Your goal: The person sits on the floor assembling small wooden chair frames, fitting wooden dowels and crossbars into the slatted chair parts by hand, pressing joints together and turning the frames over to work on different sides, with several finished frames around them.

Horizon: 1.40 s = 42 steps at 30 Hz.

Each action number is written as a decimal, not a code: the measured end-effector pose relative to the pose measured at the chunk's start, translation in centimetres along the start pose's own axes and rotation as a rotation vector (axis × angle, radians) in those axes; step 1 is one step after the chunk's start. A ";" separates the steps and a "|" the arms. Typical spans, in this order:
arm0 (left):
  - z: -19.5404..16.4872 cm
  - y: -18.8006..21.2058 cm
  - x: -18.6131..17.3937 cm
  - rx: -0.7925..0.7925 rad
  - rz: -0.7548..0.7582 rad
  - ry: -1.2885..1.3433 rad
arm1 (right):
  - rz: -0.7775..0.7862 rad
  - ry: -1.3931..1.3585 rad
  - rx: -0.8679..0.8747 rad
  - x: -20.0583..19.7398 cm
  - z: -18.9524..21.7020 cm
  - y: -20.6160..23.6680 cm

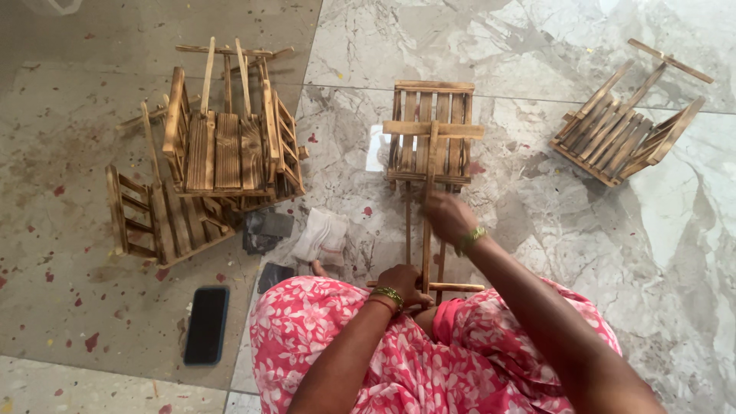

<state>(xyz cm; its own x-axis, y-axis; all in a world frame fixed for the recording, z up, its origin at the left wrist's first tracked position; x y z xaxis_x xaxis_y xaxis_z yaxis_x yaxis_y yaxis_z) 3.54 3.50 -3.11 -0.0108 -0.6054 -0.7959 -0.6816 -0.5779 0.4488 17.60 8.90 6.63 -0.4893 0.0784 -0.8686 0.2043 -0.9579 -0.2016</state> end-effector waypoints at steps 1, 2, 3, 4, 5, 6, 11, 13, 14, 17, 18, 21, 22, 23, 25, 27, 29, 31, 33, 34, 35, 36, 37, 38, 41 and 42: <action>0.0 -0.1 0.1 -0.014 0.017 -0.008 | 0.067 0.009 -0.074 0.7 0.8 1.4; 0.0 -0.1 0.3 -0.026 0.037 -0.018 | 0.104 0.007 -0.097 1.3 1.3 2.9; 0.0 -0.2 0.5 -0.040 0.056 -0.029 | 0.139 0.006 -0.121 1.8 1.8 4.3; 0.0 -0.3 0.5 -0.046 0.045 -0.022 | 0.172 0.005 -0.149 2.1 2.1 5.2; 0.0 -0.4 0.5 -0.052 0.033 -0.016 | 0.171 -0.003 -0.128 2.3 2.1 5.7; 0.0 -0.4 0.6 -0.059 0.022 -0.008 | 0.171 -0.011 -0.107 2.3 2.1 5.9; -0.2 -0.5 0.7 -0.030 0.025 -0.008 | 0.009 0.042 -0.066 0.1 0.2 1.5; -0.1 -0.4 0.5 -0.042 0.029 -0.015 | -0.143 0.086 -0.078 -1.5 -0.6 -0.4; -0.1 -0.4 0.5 -0.046 0.033 -0.023 | -0.186 0.073 -0.021 -2.2 -1.2 -0.9; -0.2 -0.2 0.3 -0.047 0.039 -0.029 | -0.080 0.044 0.059 -1.5 -1.7 -0.3; -0.2 -0.3 0.3 -0.045 0.038 -0.026 | -0.005 0.039 0.069 -0.6 -1.6 0.5; -0.4 -0.4 0.3 -0.040 0.047 -0.017 | 0.139 0.034 -0.106 1.9 0.8 4.2; -0.4 -0.5 0.4 -0.046 0.043 -0.007 | 0.137 0.026 -0.231 2.2 1.8 5.3; -0.3 -0.5 0.4 -0.053 0.035 0.003 | 0.121 0.001 -0.209 2.4 2.0 6.0; -0.2 -0.6 0.6 -0.047 0.033 -0.002 | 0.090 -0.054 -0.171 2.2 1.8 6.3; -0.1 -0.7 1.0 -0.024 0.047 -0.027 | 0.025 -0.008 -0.103 1.4 0.8 5.3; -0.1 -0.7 1.1 0.053 0.009 -0.027 | -0.046 -0.036 0.021 0.5 -0.5 4.0; 0.1 -0.8 1.1 0.086 -0.018 -0.031 | -0.135 -0.129 0.183 -0.3 -1.5 3.4; 0.2 -0.8 1.3 0.071 -0.015 -0.023 | -0.057 -0.141 0.147 0.3 -1.0 3.8; 0.3 -0.8 1.2 0.059 -0.015 -0.022 | -0.019 -0.145 0.129 0.9 -0.6 4.5; 0.3 -0.7 1.2 0.048 -0.012 -0.021 | 0.038 -0.103 0.031 1.4 0.4 5.3; 0.3 -0.7 1.2 0.037 -0.006 -0.019 | 0.096 -0.062 -0.063 2.1 1.5 6.5; 0.2 -0.6 1.1 0.027 0.006 -0.028 | 0.154 -0.022 -0.156 2.7 2.4 7.4; 0.2 -0.5 1.0 0.019 0.018 -0.039 | 0.132 -0.108 -0.108 2.6 2.4 7.9; -0.1 -0.3 0.6 0.049 0.009 -0.046 | 0.012 -0.372 0.087 1.7 1.0 8.5; -0.1 -0.2 0.4 0.064 0.001 -0.045 | -0.059 -0.467 0.192 1.1 -0.2 8.2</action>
<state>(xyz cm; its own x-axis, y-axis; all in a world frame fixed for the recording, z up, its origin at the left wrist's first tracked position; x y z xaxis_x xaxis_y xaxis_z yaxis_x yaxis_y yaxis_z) 3.78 3.30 -3.52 -0.0434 -0.5803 -0.8133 -0.7269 -0.5401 0.4242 18.93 1.13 3.97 -0.8311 0.0440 -0.5544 0.0271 -0.9925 -0.1193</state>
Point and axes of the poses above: each hand's wrist, its own y-axis away from the middle knuckle, its own x-axis out of the palm, z = x × y, the point moved 5 cm from there along -y, towards the middle knuckle, and after that the axes turned 10 degrees about -y, right-handed, at the moved point
